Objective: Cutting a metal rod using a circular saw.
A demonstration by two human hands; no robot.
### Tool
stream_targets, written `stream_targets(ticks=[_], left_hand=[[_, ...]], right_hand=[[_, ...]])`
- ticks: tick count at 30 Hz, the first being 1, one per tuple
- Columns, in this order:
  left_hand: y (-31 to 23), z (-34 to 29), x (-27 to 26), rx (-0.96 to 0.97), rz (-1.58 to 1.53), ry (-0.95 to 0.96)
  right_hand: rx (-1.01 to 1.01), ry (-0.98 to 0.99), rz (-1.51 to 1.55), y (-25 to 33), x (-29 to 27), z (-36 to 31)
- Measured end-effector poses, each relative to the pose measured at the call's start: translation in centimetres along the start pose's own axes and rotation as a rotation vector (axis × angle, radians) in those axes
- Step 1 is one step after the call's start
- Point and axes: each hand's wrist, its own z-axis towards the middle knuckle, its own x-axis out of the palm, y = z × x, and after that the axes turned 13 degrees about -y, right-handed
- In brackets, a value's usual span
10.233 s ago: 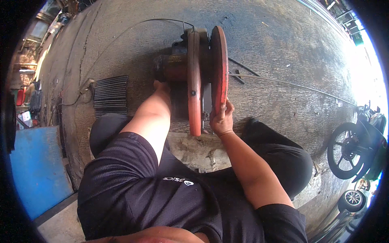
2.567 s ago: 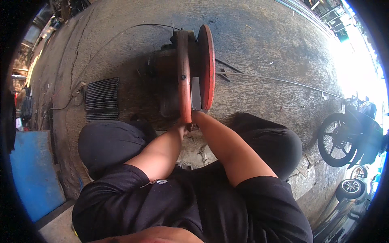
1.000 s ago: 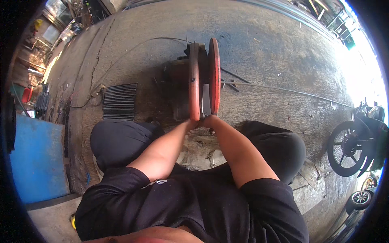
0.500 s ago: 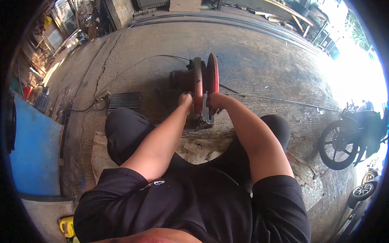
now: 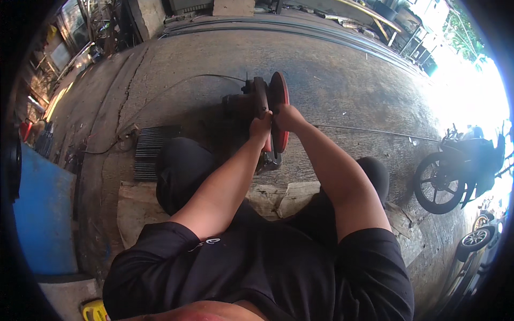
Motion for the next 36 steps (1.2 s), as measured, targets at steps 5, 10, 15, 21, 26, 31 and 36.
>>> stream_targets(ticks=[5,10,15,21,26,31,36], left_hand=[[0.2,0.1,0.5,-0.058,-0.123,0.017],[-0.3,0.5,0.6,-0.167,-0.184,0.033],[-1.3,-0.4,0.7,-0.224,-0.116,-0.044],[-2.9,-1.3,0.0,-0.267,-0.087,-0.098],[-1.4,-1.2,0.2,-0.185,-0.031,-0.109],[0.9,-0.5,0.7,-0.173,-0.195,-0.050],[1.8,0.6,0.5,0.014,-0.054,0.031]], right_hand=[[-0.125,0.036,-0.032,0.2,-1.0,1.6],[-0.118,0.390,0.366,-1.5,-3.0,3.7],[-0.202,0.470,0.346,-2.3,-2.3,5.8],[-0.130,0.703,0.415,-1.3,-3.1,7.9],[-0.050,0.550,0.342,-1.1,-2.7,6.8],[-0.094,0.293,0.249,-0.5,-0.5,4.2],[-0.105,0.014,0.201,-0.2,0.9,0.9]])
